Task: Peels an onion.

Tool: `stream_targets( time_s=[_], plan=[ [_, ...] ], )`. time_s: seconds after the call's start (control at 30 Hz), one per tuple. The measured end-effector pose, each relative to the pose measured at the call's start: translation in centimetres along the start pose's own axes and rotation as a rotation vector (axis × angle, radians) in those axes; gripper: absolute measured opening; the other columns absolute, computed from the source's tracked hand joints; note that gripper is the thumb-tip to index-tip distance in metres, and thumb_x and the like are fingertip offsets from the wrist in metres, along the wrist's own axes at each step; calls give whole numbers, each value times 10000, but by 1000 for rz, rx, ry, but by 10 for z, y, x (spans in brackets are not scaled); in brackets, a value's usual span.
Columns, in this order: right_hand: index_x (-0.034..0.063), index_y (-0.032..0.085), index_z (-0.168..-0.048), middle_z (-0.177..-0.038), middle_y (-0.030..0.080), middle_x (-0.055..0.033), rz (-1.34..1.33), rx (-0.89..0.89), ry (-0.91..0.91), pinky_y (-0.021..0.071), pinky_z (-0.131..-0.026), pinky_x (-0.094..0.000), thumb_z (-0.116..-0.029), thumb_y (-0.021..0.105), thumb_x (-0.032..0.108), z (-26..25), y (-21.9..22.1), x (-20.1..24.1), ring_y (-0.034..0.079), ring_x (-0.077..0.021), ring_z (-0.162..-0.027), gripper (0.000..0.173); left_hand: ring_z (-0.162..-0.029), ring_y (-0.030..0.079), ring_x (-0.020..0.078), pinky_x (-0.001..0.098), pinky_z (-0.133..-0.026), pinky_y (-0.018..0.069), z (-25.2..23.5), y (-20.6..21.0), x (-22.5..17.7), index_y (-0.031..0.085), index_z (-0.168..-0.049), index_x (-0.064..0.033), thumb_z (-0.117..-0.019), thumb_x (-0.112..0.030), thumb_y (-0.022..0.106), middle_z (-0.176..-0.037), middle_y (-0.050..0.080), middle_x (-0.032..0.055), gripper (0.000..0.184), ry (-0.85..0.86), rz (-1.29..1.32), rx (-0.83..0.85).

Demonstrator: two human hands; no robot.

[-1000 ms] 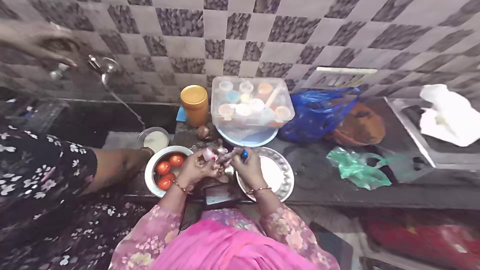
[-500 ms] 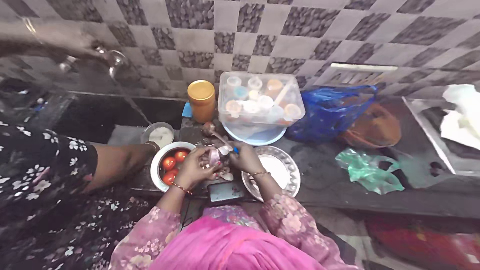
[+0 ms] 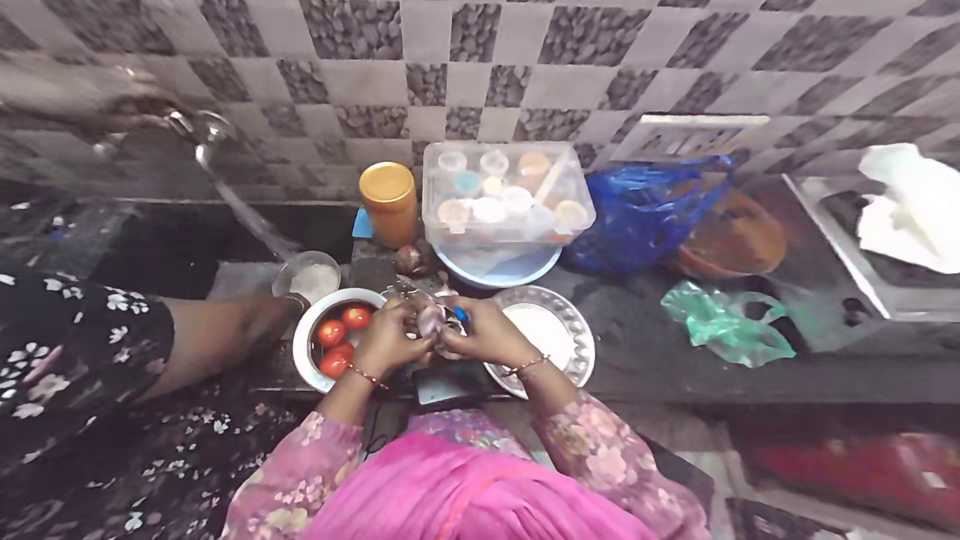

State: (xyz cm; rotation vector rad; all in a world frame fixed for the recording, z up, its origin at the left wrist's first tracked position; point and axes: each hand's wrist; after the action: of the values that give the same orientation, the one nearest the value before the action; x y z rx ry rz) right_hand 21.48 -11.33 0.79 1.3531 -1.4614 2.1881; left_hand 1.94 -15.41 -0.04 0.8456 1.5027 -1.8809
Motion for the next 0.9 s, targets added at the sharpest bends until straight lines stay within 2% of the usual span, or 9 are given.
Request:
stream_targets(
  time_s=[0.13,0.2,0.37,0.43,0.5,0.6,0.63,0.73,0.9],
  plan=[
    [20,680,-1266,-959,712,-169,55,18,32,538,-807,-499,-949,627,185,0,-2,6,677,-284,-854,360,-1116,664,287,447,-1021,516,-2,-3,-4,661,-1263,29,-864,-273,803,-1276,643,208,520,-62,-86,62],
    [9,696,-1213,-936,711,-172,76,-4,24,534,-801,-511,-941,621,178,-1,1,6,676,-297,-849,329,-1133,658,303,474,-1035,495,-2,-5,-8,663,-1256,35,-869,-266,794,-1255,662,207,507,-73,-117,84],
    [3,677,-1231,-1047,718,-201,188,-11,92,530,-894,-552,-959,596,162,-1,10,15,695,-356,-1001,324,-999,706,256,449,-961,540,-5,-6,-7,686,-1182,35,-903,-274,759,-1087,720,180,423,-82,-122,142],
    [-3,664,-1238,-1061,715,-204,205,-14,94,530,-905,-553,-963,590,148,-2,13,16,694,-362,-1018,323,-1013,711,257,446,-976,543,-4,-9,-10,676,-1207,36,-918,-238,753,-1110,719,186,406,-107,-106,165],
    [-11,669,-1233,-1028,716,-205,163,-18,69,532,-883,-550,-957,592,150,-1,12,12,696,-354,-977,328,-1036,700,269,439,-991,531,-2,-11,-10,652,-1247,54,-922,-191,748,-1154,700,209,419,-97,-76,176],
    [15,701,-1190,-912,706,-135,5,-7,-20,550,-758,-440,-940,625,200,0,5,-2,668,-221,-797,320,-1070,702,233,367,-992,553,-2,-12,4,592,-1355,44,-911,-145,751,-1255,667,208,508,-46,22,182],
    [18,700,-1208,-919,708,-127,-32,10,-40,551,-761,-418,-944,647,234,0,3,-4,662,-199,-792,345,-1071,700,224,355,-991,553,-2,-12,6,586,-1370,34,-910,-134,746,-1268,661,203,515,-19,34,182],
    [2,710,-1152,-906,709,-135,-28,-15,-82,550,-767,-417,-956,679,309,0,3,-8,663,-203,-789,365,-1066,699,221,368,-994,546,-1,-13,9,606,-1359,6,-909,-142,735,-1258,669,189,491,46,11,184],
    [19,717,-1140,-893,708,-126,-19,-40,-95,535,-717,-410,-935,652,234,2,-2,-5,643,-195,-745,304,-1111,684,235,377,-1015,539,2,-14,8,592,-1388,-8,-914,-147,737,-1310,641,195,515,106,11,162]
  ],
)
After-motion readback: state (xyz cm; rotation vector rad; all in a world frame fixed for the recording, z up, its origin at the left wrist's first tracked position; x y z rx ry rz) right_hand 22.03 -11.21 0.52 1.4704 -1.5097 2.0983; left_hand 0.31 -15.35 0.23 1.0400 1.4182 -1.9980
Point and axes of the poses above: each hand's wrist, its own z-axis away from the middle knuckle, its own y-axis out of the palm, x = y × z
